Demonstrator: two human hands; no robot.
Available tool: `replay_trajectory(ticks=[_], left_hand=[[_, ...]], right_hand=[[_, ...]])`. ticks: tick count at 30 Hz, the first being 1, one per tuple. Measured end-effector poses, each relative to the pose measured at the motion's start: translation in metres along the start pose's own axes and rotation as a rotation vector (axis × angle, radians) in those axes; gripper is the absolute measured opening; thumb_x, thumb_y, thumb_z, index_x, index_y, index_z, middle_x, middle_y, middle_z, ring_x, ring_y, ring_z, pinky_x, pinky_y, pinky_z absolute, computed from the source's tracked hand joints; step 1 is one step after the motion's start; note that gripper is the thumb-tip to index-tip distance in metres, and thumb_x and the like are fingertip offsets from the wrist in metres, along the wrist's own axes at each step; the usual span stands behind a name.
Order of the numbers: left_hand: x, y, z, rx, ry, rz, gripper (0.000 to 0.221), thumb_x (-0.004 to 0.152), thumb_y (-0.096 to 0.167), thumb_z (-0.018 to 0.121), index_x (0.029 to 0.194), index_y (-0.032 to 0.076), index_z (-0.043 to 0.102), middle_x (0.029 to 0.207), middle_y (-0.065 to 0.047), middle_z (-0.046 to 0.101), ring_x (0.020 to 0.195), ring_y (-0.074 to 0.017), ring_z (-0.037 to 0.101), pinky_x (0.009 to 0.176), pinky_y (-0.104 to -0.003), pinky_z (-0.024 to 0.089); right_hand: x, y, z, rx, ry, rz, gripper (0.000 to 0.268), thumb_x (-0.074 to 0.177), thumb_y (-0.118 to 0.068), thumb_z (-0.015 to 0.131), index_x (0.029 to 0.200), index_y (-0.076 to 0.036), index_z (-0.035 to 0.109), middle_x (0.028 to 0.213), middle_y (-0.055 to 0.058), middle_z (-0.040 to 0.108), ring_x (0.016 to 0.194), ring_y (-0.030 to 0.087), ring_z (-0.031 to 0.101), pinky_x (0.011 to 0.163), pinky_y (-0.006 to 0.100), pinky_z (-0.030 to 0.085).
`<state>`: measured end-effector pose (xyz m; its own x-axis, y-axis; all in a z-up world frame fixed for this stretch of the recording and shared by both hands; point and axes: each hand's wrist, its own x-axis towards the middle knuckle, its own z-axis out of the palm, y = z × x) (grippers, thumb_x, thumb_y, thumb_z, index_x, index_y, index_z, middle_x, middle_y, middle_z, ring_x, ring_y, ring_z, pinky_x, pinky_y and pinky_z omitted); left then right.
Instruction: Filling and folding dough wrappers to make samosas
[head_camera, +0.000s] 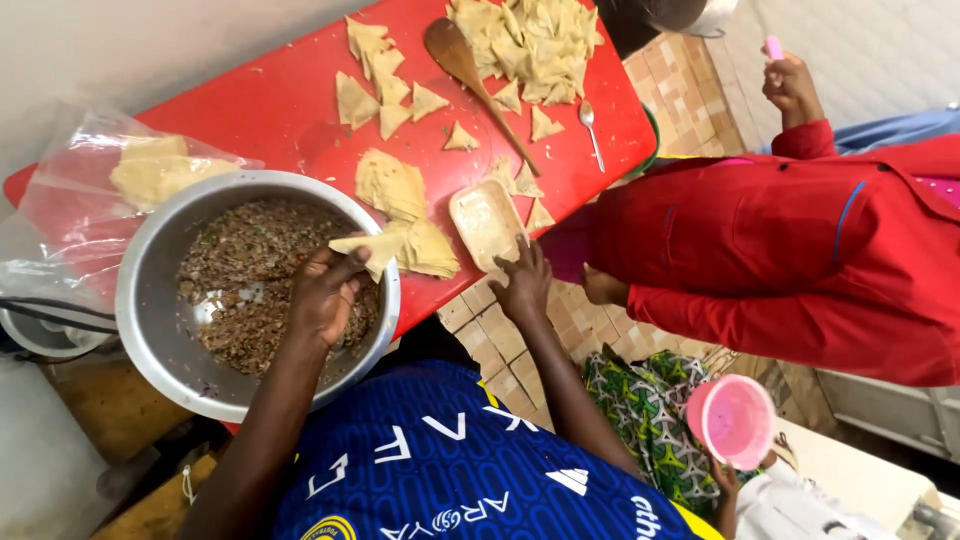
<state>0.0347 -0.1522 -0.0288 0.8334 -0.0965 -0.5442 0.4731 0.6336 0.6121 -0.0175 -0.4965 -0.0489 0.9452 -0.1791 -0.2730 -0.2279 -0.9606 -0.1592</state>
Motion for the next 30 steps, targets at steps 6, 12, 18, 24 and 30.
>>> replay_trajectory(ticks=[6,12,18,24,30], left_hand=[[-0.013,0.019,0.025,-0.033,-0.047,0.022,0.042,0.094,-0.003,0.087,0.135,-0.003,0.073,0.116,-0.013,0.076,0.109,-0.0297,0.082,0.100,-0.044,0.073],[-0.031,0.039,0.034,-0.064,-0.079,0.039,0.040,0.094,-0.005,0.080,0.134,-0.003,0.071,0.124,-0.020,0.077,0.119,-0.0359,0.082,0.109,-0.051,0.070],[-0.024,0.032,0.003,-0.181,-0.146,0.163,0.036,0.096,-0.011,0.076,0.131,-0.007,0.068,0.126,-0.028,0.077,0.120,-0.0379,0.081,0.107,-0.049,0.069],[-0.009,-0.013,-0.016,-0.031,-0.334,0.334,0.061,0.072,-0.009,0.096,0.130,-0.013,0.078,0.112,-0.028,0.083,0.105,-0.0317,0.082,0.094,-0.048,0.069],[-0.038,0.041,0.040,0.276,-0.470,0.652,0.066,0.058,-0.006,0.108,0.120,-0.002,0.087,0.118,-0.026,0.086,0.110,-0.0299,0.081,0.091,-0.041,0.068]], right_hand=[[0.021,0.002,0.049,-0.075,0.131,-0.123,0.047,0.089,-0.029,0.094,0.135,-0.024,0.086,0.183,0.014,0.043,0.173,0.042,0.026,0.135,0.072,0.016],[0.043,0.022,0.101,-0.189,0.267,-0.243,0.026,0.089,-0.034,0.089,0.110,-0.021,0.088,0.160,0.009,0.066,0.169,0.035,0.039,0.134,0.074,0.017],[0.047,0.014,0.066,0.417,0.238,0.053,0.059,0.072,-0.048,0.108,0.101,-0.013,0.071,0.125,0.005,0.059,0.133,0.036,0.054,0.107,0.060,0.048],[0.026,-0.063,-0.084,1.364,0.107,-0.211,0.041,0.087,0.005,0.097,0.096,-0.003,0.058,0.141,0.016,0.064,0.124,0.034,0.067,0.102,0.039,0.058],[-0.015,-0.146,-0.185,1.364,-0.058,-0.726,0.038,0.085,-0.014,0.101,0.105,-0.001,0.070,0.165,0.029,0.053,0.162,0.042,0.046,0.132,0.057,0.036]])
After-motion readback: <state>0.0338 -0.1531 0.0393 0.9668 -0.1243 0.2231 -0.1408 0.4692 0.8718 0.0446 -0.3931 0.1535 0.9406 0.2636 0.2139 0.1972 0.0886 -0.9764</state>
